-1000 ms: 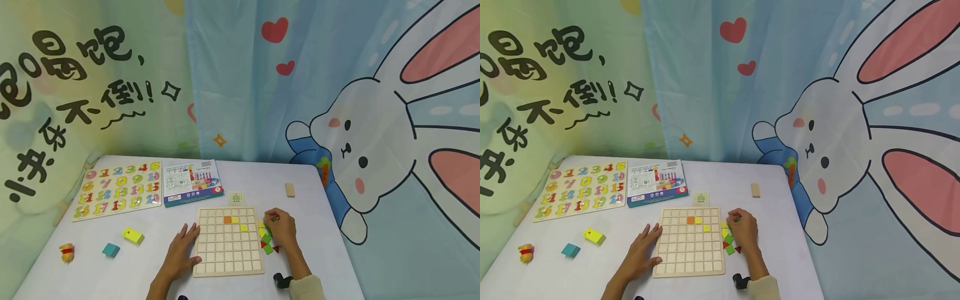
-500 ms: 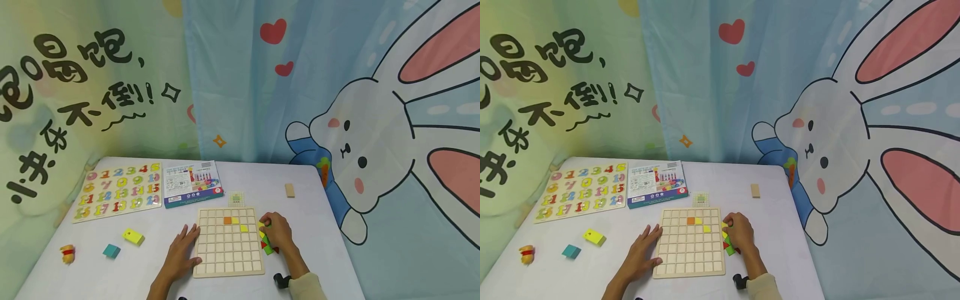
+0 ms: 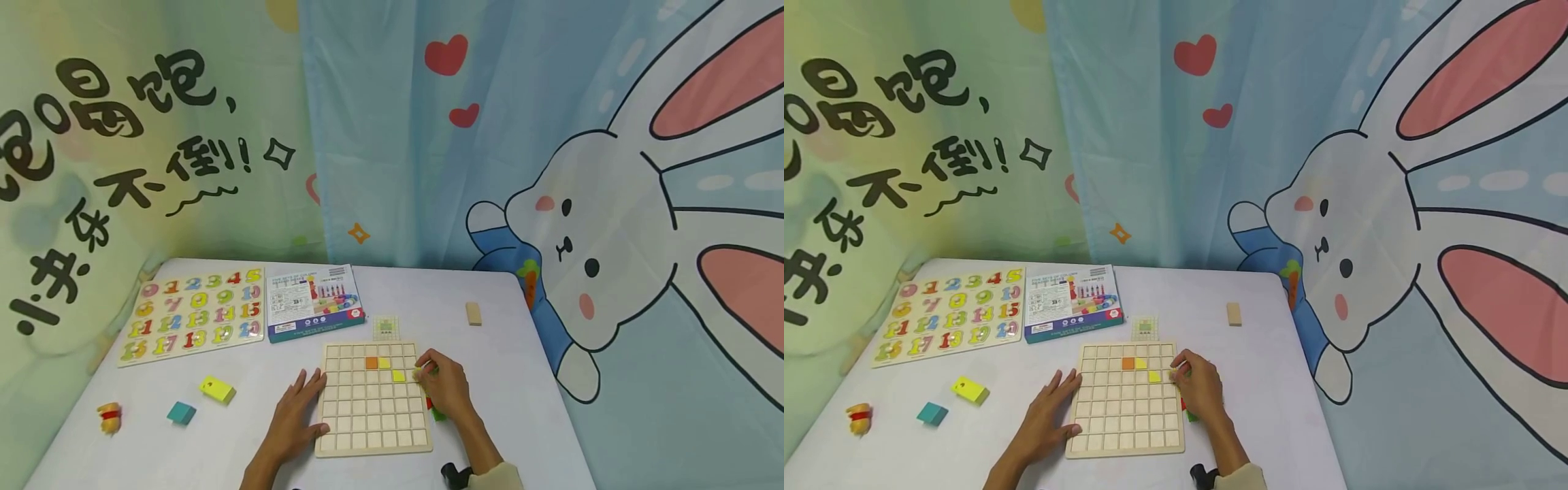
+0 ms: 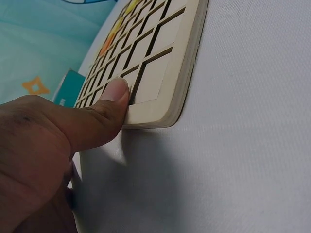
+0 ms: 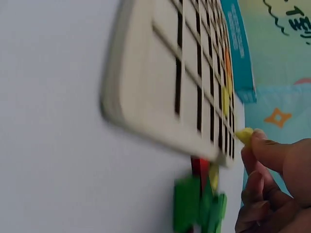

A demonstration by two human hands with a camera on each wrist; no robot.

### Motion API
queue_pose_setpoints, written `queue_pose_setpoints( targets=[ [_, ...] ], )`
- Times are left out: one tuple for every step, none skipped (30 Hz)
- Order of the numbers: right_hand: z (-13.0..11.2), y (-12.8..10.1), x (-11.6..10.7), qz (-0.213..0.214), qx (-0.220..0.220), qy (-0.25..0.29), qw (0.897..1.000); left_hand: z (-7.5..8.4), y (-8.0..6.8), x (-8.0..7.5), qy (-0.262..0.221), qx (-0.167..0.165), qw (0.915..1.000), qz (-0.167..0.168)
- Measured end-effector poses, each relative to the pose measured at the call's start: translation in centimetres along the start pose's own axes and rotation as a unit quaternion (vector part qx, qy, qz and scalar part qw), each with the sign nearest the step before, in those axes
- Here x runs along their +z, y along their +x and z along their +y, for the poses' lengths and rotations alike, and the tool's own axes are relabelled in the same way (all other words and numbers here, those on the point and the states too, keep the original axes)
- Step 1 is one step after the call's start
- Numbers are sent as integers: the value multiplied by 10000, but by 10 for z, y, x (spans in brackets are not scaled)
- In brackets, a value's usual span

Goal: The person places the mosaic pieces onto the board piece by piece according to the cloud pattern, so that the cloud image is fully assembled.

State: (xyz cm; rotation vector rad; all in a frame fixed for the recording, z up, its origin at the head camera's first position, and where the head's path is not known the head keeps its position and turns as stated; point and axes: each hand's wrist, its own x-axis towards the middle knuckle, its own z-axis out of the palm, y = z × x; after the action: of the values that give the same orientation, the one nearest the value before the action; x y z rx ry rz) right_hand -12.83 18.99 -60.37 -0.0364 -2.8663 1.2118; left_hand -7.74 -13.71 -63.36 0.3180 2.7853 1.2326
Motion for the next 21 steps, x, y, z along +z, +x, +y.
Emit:
queue_pose_setpoints(
  targets=[
    [-1, -2, 3, 7, 9, 45, 10000, 0, 0, 0, -9, -4, 10000, -1],
    [-3, -4, 6, 1, 43, 93, 9999, 0, 0, -1, -20, -5, 10000, -1],
    [-5, -6, 9, -13, 96, 113, 9999, 1, 0, -1, -20, 0, 10000, 1],
    [-7, -8, 12, -33, 127, 112, 9999, 1, 1, -1, -16, 12, 10000, 5],
    [-9, -9, 15, -50, 179, 93, 9998, 1, 1, -1, -15, 16, 10000, 12],
    [-10, -11, 18, -55, 219, 77, 9997, 1, 1, -1, -21, 26, 10000, 19],
    [-11, -12, 20, -55, 288, 47, 9996, 2, 1, -2, -20, 44, 10000, 28],
    [-13, -13, 22, -49, 325, -9, 9995, 2, 1, -2, -26, 54, 10000, 33],
    [-14, -14, 24, -49, 370, -76, 9993, 3, 1, -2, -26, 68, 10000, 40],
    [-15, -15, 26, -39, 347, -133, 9993, 3, 1, -2, -27, 80, 10000, 47],
    [-16, -16, 27, -30, 365, -173, 9992, 3, 1, -2, -32, 90, 9999, 57],
    [-17, -16, 29, -18, 365, -211, 9991, 4, 1, -2, -36, 102, 9999, 63],
    [-17, -16, 30, -8, 381, -251, 9990, 4, 1, -2, -34, 110, 9999, 73],
    [-18, -17, 31, -5, 392, -280, 9988, 4, 1, -2, -38, 111, 9999, 80],
    [-18, -17, 31, -6, 388, -292, 9988, 4, 1, -2, -34, 116, 9999, 91],
    [-19, -17, 32, -3, 394, -299, 9988, 4, 1, -2, -33, 111, 9999, 95],
    [-19, -17, 32, -11, 441, -306, 9986, 4, 1, -2, -35, 101, 9999, 94],
    [-19, -17, 32, -31, 449, -326, 9985, 4, 0, -2, -30, 91, 9999, 87],
    [-19, -17, 32, -70, 446, -337, 9984, 4, 0, -2, -25, 73, 9999, 78],
    [-18, -17, 30, -125, 392, -339, 9986, 3, 0, -1, -23, 46, 10000, 64],
    [-18, -17, 29, -199, 332, -329, 9987, 3, 0, -1, -17, 16, 10000, 48]
  ],
)
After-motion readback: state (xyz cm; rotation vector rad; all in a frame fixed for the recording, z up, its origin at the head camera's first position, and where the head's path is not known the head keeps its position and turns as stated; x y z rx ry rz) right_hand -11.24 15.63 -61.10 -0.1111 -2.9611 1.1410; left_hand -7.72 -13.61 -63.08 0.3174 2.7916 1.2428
